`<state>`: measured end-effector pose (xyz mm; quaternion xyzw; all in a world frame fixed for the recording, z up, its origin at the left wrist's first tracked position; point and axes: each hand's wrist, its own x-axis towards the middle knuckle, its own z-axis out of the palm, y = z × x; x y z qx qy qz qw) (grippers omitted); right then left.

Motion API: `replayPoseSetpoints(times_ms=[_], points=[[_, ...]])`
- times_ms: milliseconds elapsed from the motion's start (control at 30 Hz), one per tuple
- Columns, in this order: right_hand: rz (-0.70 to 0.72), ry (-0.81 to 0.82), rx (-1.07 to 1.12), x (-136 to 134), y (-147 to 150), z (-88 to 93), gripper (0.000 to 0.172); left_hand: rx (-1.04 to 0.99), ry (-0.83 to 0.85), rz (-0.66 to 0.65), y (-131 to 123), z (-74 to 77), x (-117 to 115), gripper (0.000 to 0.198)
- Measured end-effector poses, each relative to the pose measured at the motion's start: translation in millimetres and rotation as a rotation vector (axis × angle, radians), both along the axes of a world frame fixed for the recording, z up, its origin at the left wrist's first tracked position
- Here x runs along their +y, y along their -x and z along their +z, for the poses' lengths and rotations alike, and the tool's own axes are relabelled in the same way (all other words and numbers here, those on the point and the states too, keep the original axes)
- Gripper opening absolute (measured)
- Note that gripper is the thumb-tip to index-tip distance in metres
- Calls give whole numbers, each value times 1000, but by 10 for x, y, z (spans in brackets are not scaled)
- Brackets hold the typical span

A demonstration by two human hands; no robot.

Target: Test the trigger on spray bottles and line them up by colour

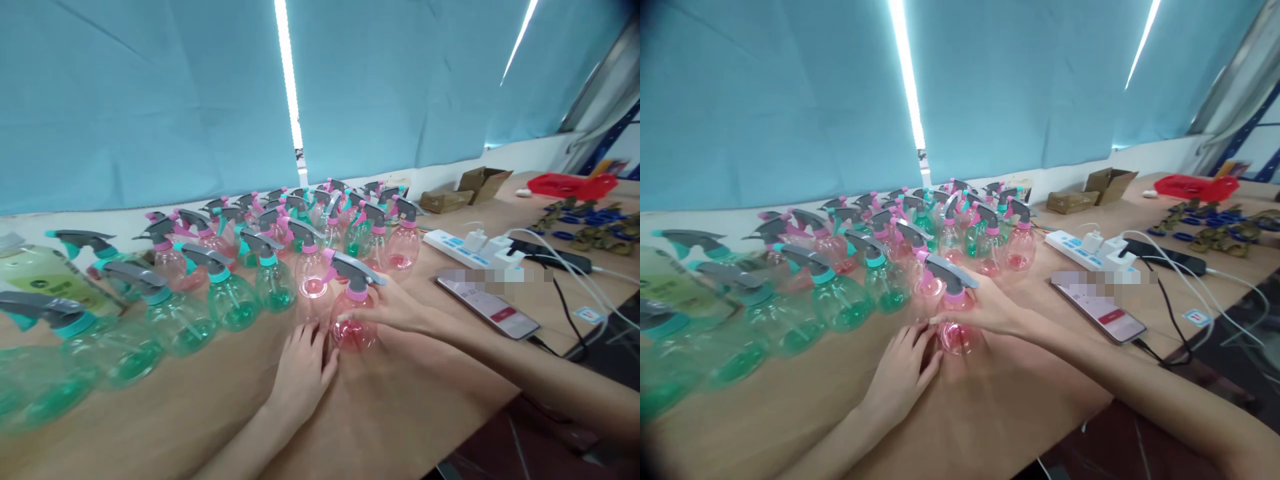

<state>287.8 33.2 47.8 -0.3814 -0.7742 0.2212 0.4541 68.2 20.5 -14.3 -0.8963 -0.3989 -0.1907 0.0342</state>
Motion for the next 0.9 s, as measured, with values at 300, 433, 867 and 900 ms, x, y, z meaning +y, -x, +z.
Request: replayPoseSetpoints(times_ms=[300, 433, 867, 900], points=[[-297, 41, -212, -166, -143, 236, 34, -30, -42, -9, 41, -25, 30, 28], [-371, 9, -206, 92, -219, 166, 34, -27, -45, -5, 51, -58, 52, 30], [-548, -60, -159, 722, -106, 28, 36, -42, -96, -26, 97, -86, 92, 33], [-547, -59, -157, 753, -102, 28, 37, -42, -107, -32, 99, -86, 94, 33]])
